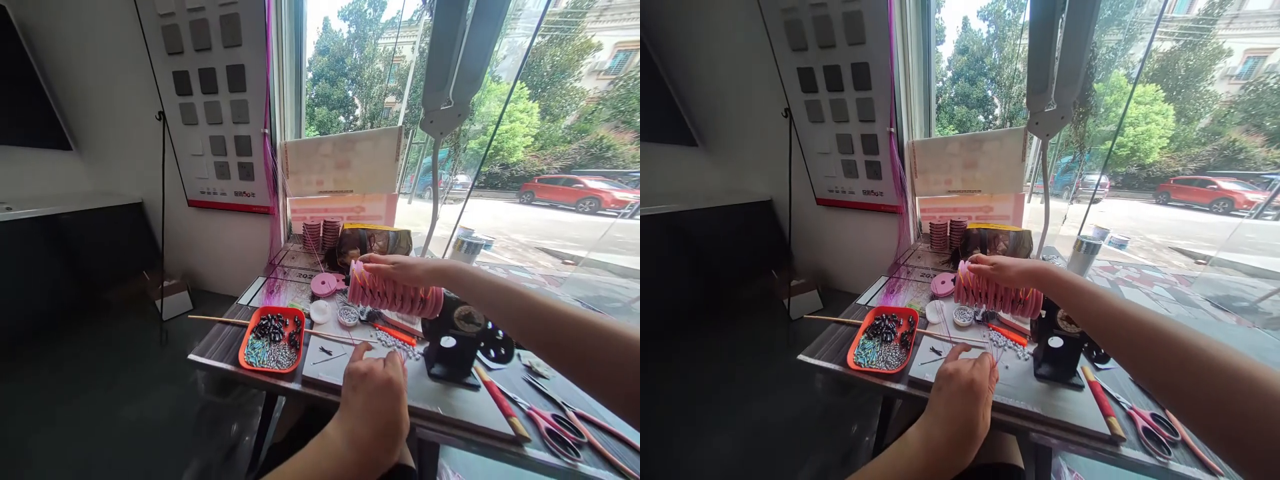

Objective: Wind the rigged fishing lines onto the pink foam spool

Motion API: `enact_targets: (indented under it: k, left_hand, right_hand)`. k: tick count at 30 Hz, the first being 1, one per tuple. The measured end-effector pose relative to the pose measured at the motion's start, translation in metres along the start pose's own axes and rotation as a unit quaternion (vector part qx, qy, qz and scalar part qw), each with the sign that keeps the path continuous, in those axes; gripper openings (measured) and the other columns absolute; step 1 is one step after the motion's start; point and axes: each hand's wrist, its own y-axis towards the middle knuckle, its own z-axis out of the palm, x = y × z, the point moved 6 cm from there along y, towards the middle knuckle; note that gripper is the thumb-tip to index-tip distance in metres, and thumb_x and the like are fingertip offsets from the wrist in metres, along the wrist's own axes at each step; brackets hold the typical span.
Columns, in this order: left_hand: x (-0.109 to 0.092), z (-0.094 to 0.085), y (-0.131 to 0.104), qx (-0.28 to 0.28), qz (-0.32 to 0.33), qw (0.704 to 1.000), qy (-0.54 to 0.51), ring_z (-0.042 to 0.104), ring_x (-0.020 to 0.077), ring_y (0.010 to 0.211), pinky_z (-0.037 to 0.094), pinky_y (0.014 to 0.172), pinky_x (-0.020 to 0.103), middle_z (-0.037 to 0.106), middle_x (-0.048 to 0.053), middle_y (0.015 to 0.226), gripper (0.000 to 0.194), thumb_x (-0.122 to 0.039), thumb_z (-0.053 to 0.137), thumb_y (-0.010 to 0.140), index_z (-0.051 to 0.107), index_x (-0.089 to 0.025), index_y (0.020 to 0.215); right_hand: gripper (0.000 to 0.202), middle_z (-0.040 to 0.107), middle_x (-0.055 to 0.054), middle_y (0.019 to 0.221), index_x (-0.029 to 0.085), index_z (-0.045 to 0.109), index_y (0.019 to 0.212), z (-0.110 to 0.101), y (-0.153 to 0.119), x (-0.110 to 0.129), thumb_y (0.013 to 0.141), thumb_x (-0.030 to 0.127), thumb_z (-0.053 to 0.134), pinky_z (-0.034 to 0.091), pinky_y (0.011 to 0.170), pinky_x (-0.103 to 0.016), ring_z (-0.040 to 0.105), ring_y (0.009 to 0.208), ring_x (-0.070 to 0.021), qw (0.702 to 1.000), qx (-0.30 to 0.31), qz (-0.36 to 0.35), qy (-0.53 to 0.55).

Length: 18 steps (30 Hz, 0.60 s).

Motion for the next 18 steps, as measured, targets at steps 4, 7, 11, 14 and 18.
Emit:
enact_targets:
  k: [4, 7, 11, 14, 18]
  left_hand:
    - [0.007, 0.013, -0.004, 0.019, -0.103, 0.929, -0.355, 0.04, 0.0139, 0.047, 0.044, 0.068, 0.037, 0.046, -0.001, 0.05, 0.023, -0.026, 0.036, 0.085, 0.053, -0.017, 0.072]
    - [0.01, 0.041, -0.009, 0.039, -0.195, 0.719, -0.666, 0.023, 0.0084, 0.039, 0.043, 0.057, 0.03, 0.03, -0.01, 0.041, 0.023, -0.041, 0.048, 0.076, 0.049, -0.019, 0.07]
    - [0.012, 0.06, -0.02, 0.062, -0.202, 0.718, -0.663, 0.027, 0.0088, 0.04, 0.041, 0.056, 0.03, 0.034, -0.007, 0.043, 0.027, -0.043, 0.049, 0.075, 0.052, -0.018, 0.068]
    - [0.013, 0.046, -0.027, 0.033, -0.113, 0.897, -0.426, 0.035, 0.0124, 0.046, 0.04, 0.077, 0.04, 0.043, -0.001, 0.051, 0.023, -0.032, 0.043, 0.081, 0.054, -0.019, 0.067]
    - [0.014, 0.038, -0.034, 0.035, -0.091, 0.923, -0.372, 0.037, 0.0137, 0.048, 0.039, 0.081, 0.043, 0.045, 0.001, 0.053, 0.028, -0.037, 0.041, 0.082, 0.051, -0.019, 0.062]
  right_hand:
    - [0.056, 0.05, -0.009, 0.128, 0.016, 0.045, 0.125, 0.003, 0.0, -0.001, 0.087, 0.052, 0.025, 0.029, 0.104, -0.038, 0.042, 0.12, -0.0282, 1.0, 0.009, -0.003, 0.017]
    - [0.058, 0.045, -0.011, 0.133, 0.013, 0.041, 0.128, 0.004, 0.0, -0.002, 0.087, 0.052, 0.025, 0.025, 0.106, -0.037, 0.036, 0.125, -0.0291, 1.0, 0.009, -0.002, 0.026]
    - [0.057, 0.041, -0.011, 0.136, 0.013, 0.039, 0.129, 0.008, 0.002, -0.006, 0.088, 0.051, 0.025, 0.022, 0.108, -0.034, 0.034, 0.127, -0.0266, 0.999, 0.013, -0.01, 0.038]
    - [0.057, 0.043, -0.01, 0.135, 0.015, 0.038, 0.13, 0.01, 0.004, -0.01, 0.088, 0.052, 0.025, 0.023, 0.107, -0.034, 0.036, 0.126, -0.0259, 0.999, 0.015, -0.008, 0.041]
    - [0.06, 0.041, -0.012, 0.136, 0.014, 0.038, 0.13, 0.01, 0.004, -0.014, 0.086, 0.053, 0.027, 0.021, 0.108, -0.036, 0.034, 0.127, -0.0278, 0.999, 0.013, 0.009, 0.037]
